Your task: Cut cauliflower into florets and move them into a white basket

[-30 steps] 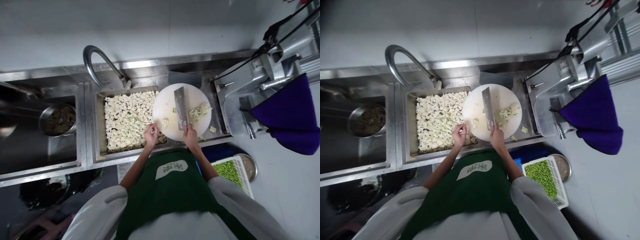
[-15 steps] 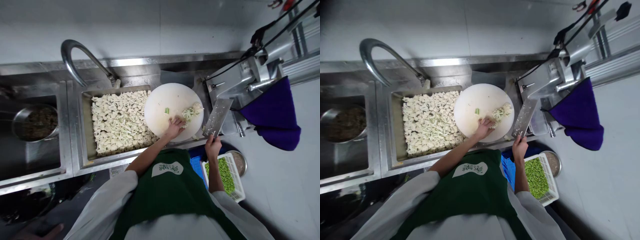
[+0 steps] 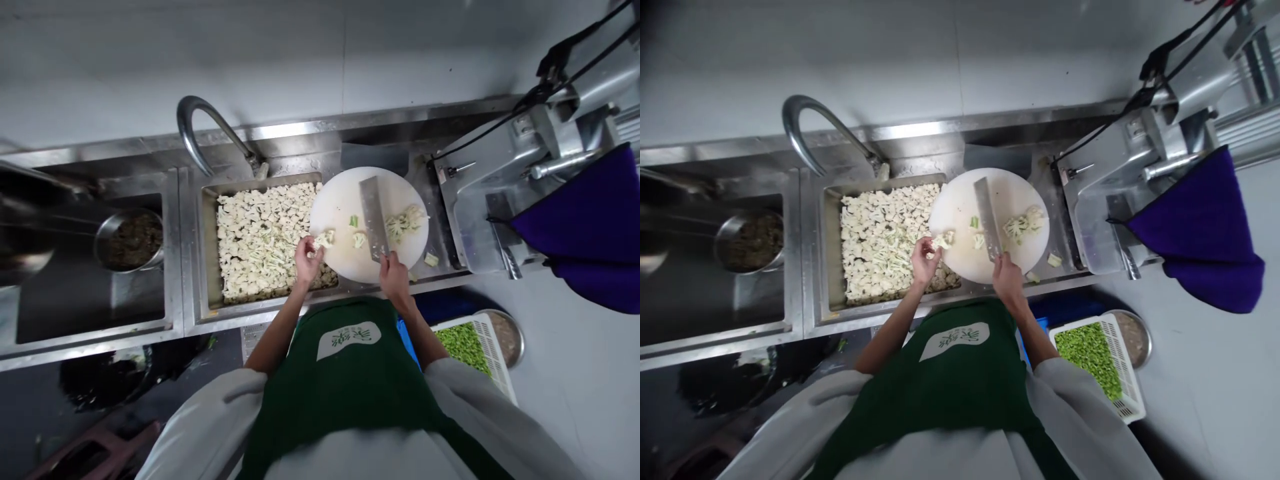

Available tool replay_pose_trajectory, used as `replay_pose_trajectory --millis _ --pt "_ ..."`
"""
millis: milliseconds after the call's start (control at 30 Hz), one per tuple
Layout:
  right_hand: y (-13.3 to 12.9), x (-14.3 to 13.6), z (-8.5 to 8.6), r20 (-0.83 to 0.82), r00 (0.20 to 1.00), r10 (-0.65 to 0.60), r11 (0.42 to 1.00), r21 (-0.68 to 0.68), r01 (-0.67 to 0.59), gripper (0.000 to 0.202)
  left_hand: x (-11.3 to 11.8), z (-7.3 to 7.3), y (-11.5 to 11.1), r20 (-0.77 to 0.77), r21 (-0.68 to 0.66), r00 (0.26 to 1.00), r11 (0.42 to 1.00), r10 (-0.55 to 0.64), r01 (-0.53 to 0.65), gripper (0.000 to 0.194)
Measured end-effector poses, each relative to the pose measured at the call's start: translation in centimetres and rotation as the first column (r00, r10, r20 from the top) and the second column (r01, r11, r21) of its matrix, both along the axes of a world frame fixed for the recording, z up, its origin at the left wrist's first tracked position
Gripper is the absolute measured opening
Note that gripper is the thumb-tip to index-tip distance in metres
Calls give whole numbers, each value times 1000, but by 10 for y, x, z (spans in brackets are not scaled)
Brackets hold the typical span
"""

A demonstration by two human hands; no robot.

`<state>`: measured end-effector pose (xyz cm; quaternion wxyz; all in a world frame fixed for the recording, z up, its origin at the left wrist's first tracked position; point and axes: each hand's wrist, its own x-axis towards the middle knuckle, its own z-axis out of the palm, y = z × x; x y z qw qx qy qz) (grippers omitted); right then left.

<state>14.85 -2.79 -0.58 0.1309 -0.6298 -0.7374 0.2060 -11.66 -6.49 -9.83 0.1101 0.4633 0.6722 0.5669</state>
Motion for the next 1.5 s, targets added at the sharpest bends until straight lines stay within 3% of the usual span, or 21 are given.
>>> replay_pose_trajectory --millis 167,333,567,700,767,833,967,1033,1100,1200,1300,1367,1433,1500 --pt "-2 -53 17 142 954 265 963 -84 -255 38 25 -1 -4 -66 90 996 994 -62 68 11" --pt "3 -72 22 220 889 402 915 -105 -389 42 30 1 -5 -62 156 997 986 -43 52 11" --pt "11 -86 13 275 834 478 876 -217 -431 41 26 1 -5 -110 126 992 990 -55 69 13" --pt "22 -91 21 237 830 504 858 -248 -450 40 18 -1 -11 -123 71 989 993 -87 96 14" --pt "27 -84 28 203 852 482 869 -235 -436 39 13 -1 -11 -141 65 987 994 -81 91 13" --pt "30 -67 33 171 900 401 909 -193 -369 39 15 2 -5 -200 34 974 993 -102 111 25" --pt "33 -7 35 147 985 91 996 -24 -89 40 48 9 31 -421 -169 844 943 -333 288 57" --pt "34 29 34 158 985 -70 997 46 63 41 73 10 54 -468 -266 769 899 -435 347 51" --pt "33 61 33 186 965 -184 982 85 171 38 91 10 73 -469 -322 736 871 -488 372 30" --pt "30 89 32 244 940 -240 971 80 227 33 84 8 78 -460 -302 740 870 -491 390 10" --pt "31 86 32 279 942 -187 982 18 190 32 38 10 50 -431 -246 816 920 -385 304 13" --pt "36 71 32 281 952 -123 989 -43 141 32 0 14 17 -438 -290 868 951 -232 108 14" --pt "45 51 34 271 961 -54 992 -93 82 33 -31 20 -18 -497 -348 868 922 -29 -168 22" --pt "56 35 34 255 967 10 992 -123 23 36 -48 26 -46 -540 -388 835 850 104 -357 32"
